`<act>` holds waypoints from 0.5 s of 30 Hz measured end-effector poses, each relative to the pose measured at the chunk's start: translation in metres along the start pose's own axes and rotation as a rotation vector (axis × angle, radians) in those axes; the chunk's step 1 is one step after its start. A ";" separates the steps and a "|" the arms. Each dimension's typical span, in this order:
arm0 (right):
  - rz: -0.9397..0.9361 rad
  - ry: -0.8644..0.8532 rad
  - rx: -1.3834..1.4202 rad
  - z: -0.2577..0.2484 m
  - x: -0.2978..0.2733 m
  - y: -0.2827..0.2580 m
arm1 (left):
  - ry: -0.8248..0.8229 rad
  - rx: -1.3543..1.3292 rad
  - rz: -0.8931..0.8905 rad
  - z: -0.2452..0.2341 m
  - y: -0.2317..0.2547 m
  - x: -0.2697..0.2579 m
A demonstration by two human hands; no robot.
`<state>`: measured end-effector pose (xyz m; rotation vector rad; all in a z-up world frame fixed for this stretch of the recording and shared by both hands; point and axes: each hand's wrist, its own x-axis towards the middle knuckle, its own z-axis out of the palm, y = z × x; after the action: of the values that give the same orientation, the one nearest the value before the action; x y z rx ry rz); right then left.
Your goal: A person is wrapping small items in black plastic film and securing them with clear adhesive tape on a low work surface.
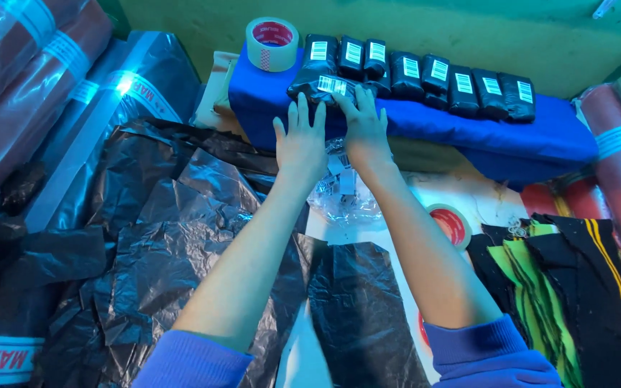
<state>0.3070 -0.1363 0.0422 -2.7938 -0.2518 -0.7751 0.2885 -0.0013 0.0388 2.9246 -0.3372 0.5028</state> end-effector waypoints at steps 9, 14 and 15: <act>-0.067 0.022 0.387 -0.128 -0.105 -0.022 | 0.212 -0.494 0.083 -0.100 0.023 -0.119; 0.102 -0.226 0.435 -0.167 -0.238 -0.019 | -0.065 -0.899 -0.092 -0.107 0.036 -0.229; 0.229 -0.283 0.550 -0.187 -0.262 -0.030 | -0.044 -0.964 -0.144 -0.104 0.041 -0.248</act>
<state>-0.0118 -0.1843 0.0663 -2.3381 -0.1570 -0.2075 0.0185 0.0267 0.0550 2.0000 -0.2661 0.1677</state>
